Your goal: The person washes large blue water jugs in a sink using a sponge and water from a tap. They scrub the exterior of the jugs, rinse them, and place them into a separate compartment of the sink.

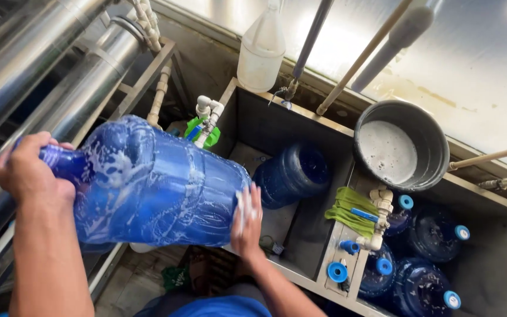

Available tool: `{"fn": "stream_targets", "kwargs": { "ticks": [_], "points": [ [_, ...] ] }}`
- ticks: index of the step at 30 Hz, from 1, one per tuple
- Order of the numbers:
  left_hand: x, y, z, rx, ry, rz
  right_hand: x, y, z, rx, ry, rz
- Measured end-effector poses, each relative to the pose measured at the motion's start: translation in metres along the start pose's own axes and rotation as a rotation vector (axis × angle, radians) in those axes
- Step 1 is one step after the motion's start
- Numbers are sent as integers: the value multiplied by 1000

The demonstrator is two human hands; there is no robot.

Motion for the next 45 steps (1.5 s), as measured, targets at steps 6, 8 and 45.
{"fn": "stream_targets", "kwargs": {
  "ticks": [6,8,45],
  "points": [
    [6,-34,15,89,85,-1206,-122,46,119,-141,346,-549],
    [15,-45,21,73,128,-1281,-118,49,121,-116,320,-545],
    [-127,14,-80,-617,161,-1582,-66,26,96,358,465,-307]
  ]
}}
Point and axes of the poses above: each hand's wrist, its own x-axis away from the middle knuckle, its own y-axis out of the palm, z = x × y, the point moved 3 cm from there along -x, towards the middle knuckle, and after that the axes turned 6 degrees about -x, right-handed, at the moved point
